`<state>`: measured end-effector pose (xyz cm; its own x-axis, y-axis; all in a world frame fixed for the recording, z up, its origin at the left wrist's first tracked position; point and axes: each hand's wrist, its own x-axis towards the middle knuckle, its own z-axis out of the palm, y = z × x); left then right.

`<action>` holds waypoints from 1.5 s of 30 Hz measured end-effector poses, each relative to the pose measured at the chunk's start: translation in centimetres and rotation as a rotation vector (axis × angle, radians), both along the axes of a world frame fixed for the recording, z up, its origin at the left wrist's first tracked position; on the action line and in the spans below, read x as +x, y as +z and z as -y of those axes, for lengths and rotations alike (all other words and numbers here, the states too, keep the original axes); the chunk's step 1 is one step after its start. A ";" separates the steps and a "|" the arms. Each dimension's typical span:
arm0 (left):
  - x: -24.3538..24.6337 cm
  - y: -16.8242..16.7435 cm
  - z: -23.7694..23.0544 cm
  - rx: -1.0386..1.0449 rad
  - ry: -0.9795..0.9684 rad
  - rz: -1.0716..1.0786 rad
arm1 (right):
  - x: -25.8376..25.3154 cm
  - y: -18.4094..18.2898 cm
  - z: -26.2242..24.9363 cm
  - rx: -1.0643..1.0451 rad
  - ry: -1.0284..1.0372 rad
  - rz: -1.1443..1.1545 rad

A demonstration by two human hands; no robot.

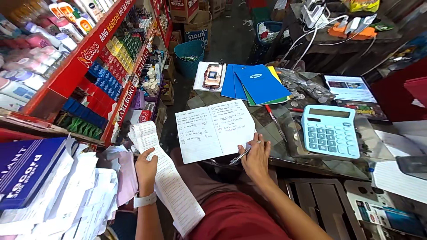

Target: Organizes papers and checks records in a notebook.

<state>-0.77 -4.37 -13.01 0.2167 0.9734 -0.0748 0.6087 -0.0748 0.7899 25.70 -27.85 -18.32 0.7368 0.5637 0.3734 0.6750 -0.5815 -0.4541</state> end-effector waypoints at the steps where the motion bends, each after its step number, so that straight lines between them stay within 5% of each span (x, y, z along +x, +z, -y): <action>1: 0.2 -0.3 -0.1 -0.050 -0.009 -0.005 | -0.1 0.3 -0.3 0.055 0.025 -0.025; 7: 2.0 -3.4 -0.7 -0.173 -0.159 -0.096 | -4.0 3.8 -3.4 0.423 0.353 -0.059; 11: 3.5 -4.4 -0.4 -0.182 -0.269 -0.102 | -6.0 3.7 -5.1 0.427 0.651 -0.174; 19: 5.5 -4.4 1.6 -0.273 -0.189 0.146 | -0.9 1.1 0.1 0.084 0.016 -0.070; 22: 5.5 -3.7 2.2 -0.263 -0.160 0.225 | -0.3 0.0 1.0 0.004 -0.064 -0.025; 33: 5.7 -0.7 3.8 -0.167 -0.182 0.253 | -0.2 0.2 0.1 0.011 0.017 -0.032; 38: 6.0 -0.4 3.2 -0.144 -0.213 0.237 | -2.3 2.4 -3.0 0.347 0.282 -0.098; 42: 6.1 -0.2 3.2 -0.153 -0.186 0.266 | -4.5 3.4 -4.3 0.400 0.562 -0.162; 45: 6.1 -0.1 3.2 -0.162 -0.175 0.278 | -3.4 2.4 -2.6 0.311 0.343 -0.190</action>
